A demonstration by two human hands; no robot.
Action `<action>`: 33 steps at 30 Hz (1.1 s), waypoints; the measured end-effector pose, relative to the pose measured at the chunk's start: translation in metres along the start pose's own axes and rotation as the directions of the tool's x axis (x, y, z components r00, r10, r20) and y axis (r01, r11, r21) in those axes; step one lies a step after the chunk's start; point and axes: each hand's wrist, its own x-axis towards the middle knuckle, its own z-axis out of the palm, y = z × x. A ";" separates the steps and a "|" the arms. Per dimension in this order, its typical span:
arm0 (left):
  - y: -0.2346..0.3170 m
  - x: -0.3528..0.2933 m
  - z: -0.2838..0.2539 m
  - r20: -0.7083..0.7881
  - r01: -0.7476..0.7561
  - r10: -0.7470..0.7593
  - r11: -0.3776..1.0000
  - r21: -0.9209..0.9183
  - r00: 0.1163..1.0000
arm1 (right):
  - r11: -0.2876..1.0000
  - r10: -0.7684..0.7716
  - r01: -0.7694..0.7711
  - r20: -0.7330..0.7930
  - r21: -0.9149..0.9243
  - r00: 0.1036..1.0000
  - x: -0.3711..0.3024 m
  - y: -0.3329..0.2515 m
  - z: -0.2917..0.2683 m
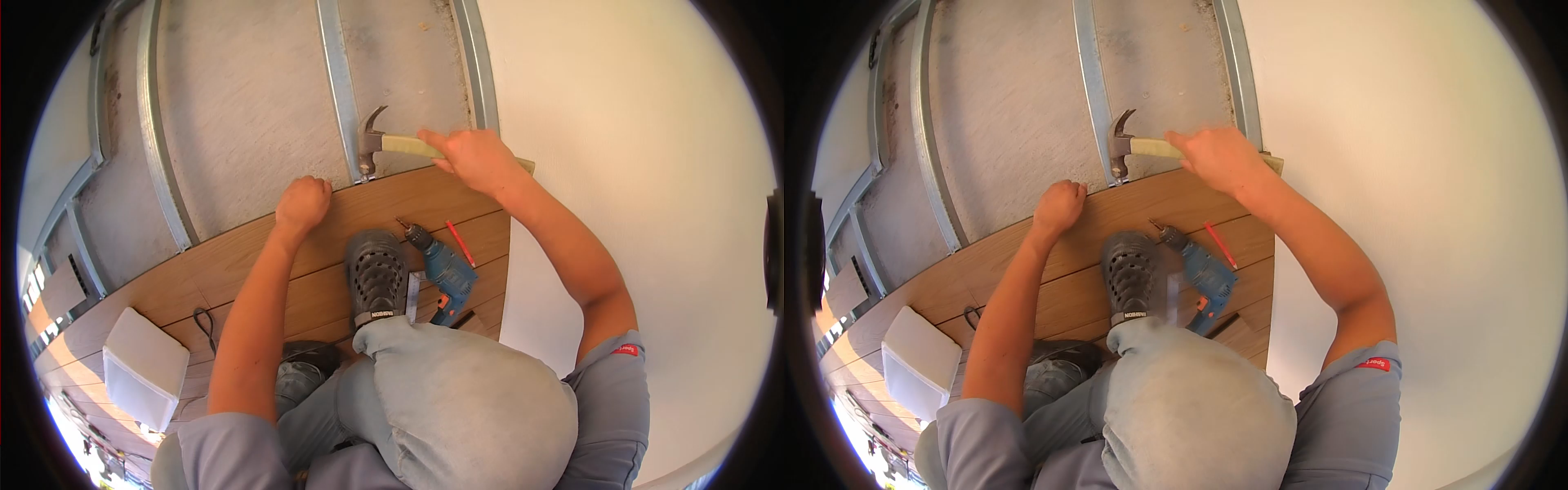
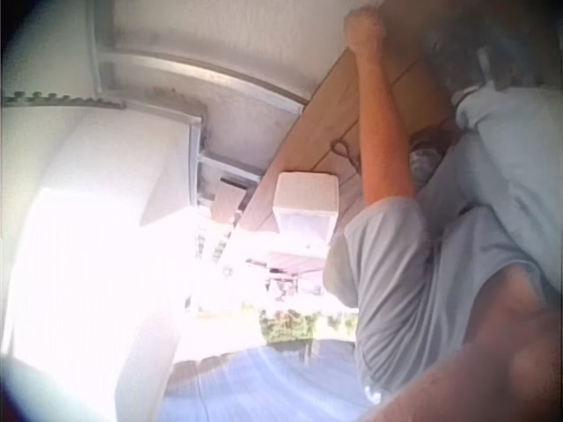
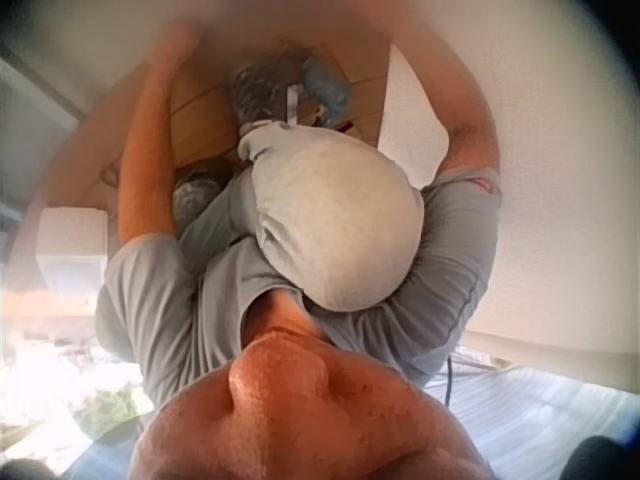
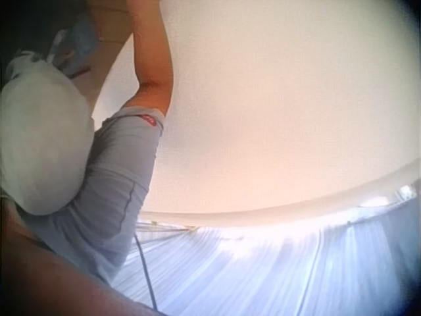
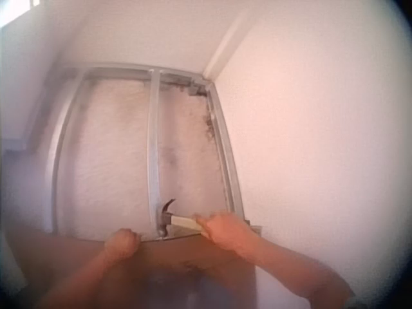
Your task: The person installs wood-textured deck flooring boards by aligning them, using a hammer and a protective block to tap them into place, and then securing them to the metal frame using a drill and screws.
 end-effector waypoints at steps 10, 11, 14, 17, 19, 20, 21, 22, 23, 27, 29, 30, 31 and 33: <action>-0.004 0.006 -0.008 -0.068 0.113 -0.145 0.932 -0.345 0.987 | 0.300 0.811 -0.552 0.097 0.778 0.577 -0.122 -0.059 0.142; -0.011 0.009 -0.007 -0.067 0.169 -0.231 0.855 -0.491 0.971 | 0.236 0.852 -0.532 0.091 0.813 0.516 -0.133 -0.060 0.157; -0.036 0.019 -0.005 0.082 0.224 -0.264 0.571 -0.790 0.961 | 0.097 0.916 -0.566 0.149 0.819 0.373 -0.162 -0.061 0.197; -0.041 0.019 -0.004 0.123 0.198 -0.178 0.512 -0.836 0.976 | 0.131 0.934 -0.619 0.113 0.774 0.339 -0.187 -0.053 0.226; -0.056 0.018 -0.012 0.122 0.182 -0.169 0.403 -0.897 0.978 | 0.151 0.929 -0.645 0.116 0.749 0.352 -0.178 -0.051 0.201; -0.054 0.016 -0.016 0.125 0.179 -0.158 0.404 -0.897 0.979 | 0.188 0.921 -0.673 0.109 0.715 0.374 -0.175 -0.046 0.188; -0.045 0.015 -0.018 0.133 0.184 -0.165 0.347 -0.920 0.977 | 0.177 0.928 -0.680 0.110 0.711 0.356 -0.184 -0.038 0.194; -0.037 0.015 -0.020 0.142 0.188 -0.174 0.287 -0.939 0.975 | 0.356 0.898 -0.739 0.009 0.572 0.440 -0.195 -0.028 0.205; -0.034 0.014 -0.025 0.144 0.190 -0.170 0.293 -0.937 0.975 | 0.517 0.839 -0.751 -0.069 0.411 0.540 -0.199 -0.026 0.209; -0.025 0.005 -0.048 0.166 0.211 -0.207 0.223 -0.952 0.964 | 0.620 0.784 -0.689 -0.319 0.375 0.532 -0.211 -0.043 0.216; -0.026 0.000 -0.061 0.162 0.214 -0.239 0.211 -0.954 0.957 | 0.156 0.942 -0.681 0.099 0.715 0.319 -0.221 -0.074 0.213; -0.023 -0.001 -0.063 0.157 0.211 -0.243 0.214 -0.954 0.957 | 0.154 0.941 -0.686 0.107 0.712 0.322 -0.237 -0.089 0.226; -0.018 0.001 -0.061 0.154 0.206 -0.238 0.211 -0.955 0.959 | -0.026 0.926 -0.617 0.252 0.787 0.282 -0.260 -0.101 0.250; -0.022 0.006 -0.056 0.156 0.203 -0.233 0.196 -0.959 0.960 | -0.208 0.875 -0.523 0.396 0.827 0.278 -0.265 -0.122 0.263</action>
